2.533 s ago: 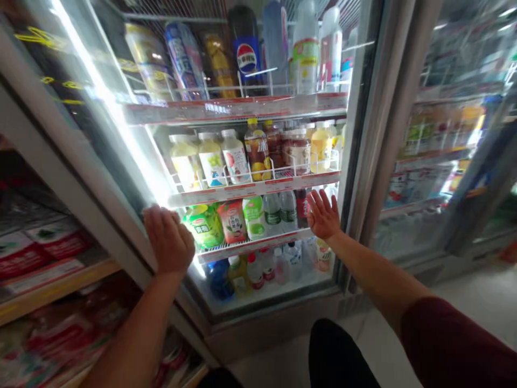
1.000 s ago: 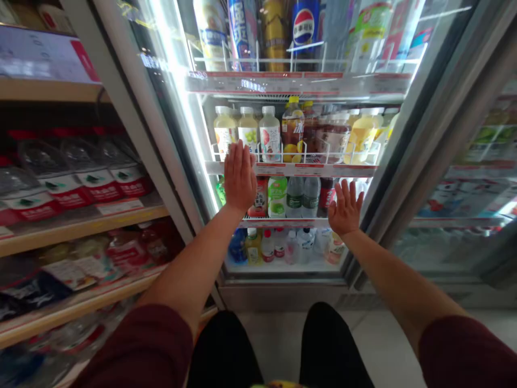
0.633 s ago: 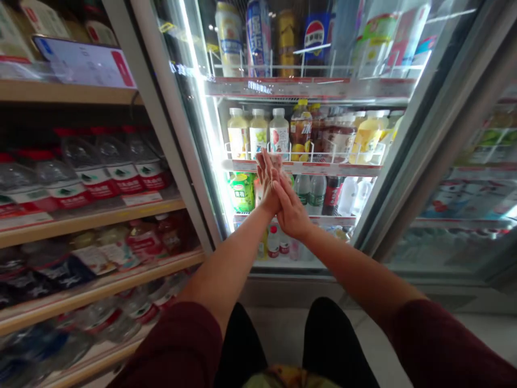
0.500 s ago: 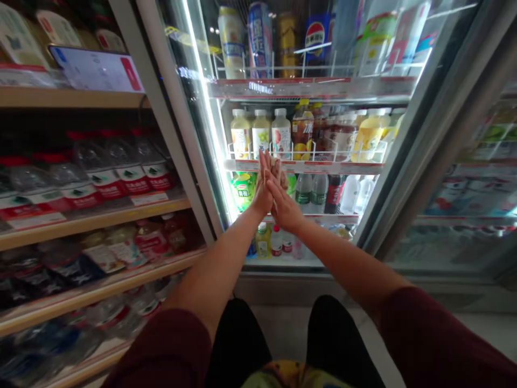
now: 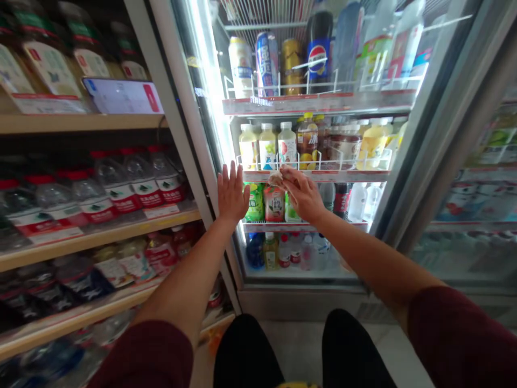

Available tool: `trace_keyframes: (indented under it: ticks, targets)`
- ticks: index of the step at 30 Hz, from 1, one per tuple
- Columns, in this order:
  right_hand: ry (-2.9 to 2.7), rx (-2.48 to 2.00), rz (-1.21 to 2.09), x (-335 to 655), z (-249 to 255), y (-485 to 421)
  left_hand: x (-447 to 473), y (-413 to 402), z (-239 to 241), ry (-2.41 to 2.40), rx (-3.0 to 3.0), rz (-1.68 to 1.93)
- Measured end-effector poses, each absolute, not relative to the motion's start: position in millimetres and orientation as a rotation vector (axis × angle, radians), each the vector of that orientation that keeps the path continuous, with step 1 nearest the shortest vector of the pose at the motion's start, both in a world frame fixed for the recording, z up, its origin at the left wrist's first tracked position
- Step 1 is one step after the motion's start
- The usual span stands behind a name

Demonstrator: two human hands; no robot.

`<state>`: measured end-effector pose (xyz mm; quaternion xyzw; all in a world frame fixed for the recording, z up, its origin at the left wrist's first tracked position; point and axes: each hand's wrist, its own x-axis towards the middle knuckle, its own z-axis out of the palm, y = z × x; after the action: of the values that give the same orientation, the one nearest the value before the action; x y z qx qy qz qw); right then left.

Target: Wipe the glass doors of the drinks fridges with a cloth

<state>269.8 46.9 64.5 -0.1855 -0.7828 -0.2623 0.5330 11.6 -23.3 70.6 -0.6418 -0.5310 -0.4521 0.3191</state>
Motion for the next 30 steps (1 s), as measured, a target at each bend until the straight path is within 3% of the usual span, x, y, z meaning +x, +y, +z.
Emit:
trace_keyframes:
  ticks: [4, 11, 16, 22, 27, 30]
  targets:
    - [-1.856, -0.478, -0.747, 275, 80, 45, 7, -5, 62, -1.439, -1.645, -1.196]
    - [-2.184, -0.138, -0.903, 270, 112, 60, 5, 2, 55, -1.401, -1.612, -1.184]
    - [-2.077, -0.359, -0.816, 250, 128, 58, 7, 0, 56, -1.42, -1.578, -1.179]
    - [-2.382, 0.009, -1.005, 249, 125, 57, 8, -2, 56, -1.43, -1.591, -1.161]
    - [-2.092, -0.263, -0.927, 260, 152, 61, 10, -4, 58, -1.463, -1.609, -1.154]
    - [-2.171, -0.193, -0.976, 260, 144, 60, 12, -7, 59, -1.492, -1.62, -1.143]
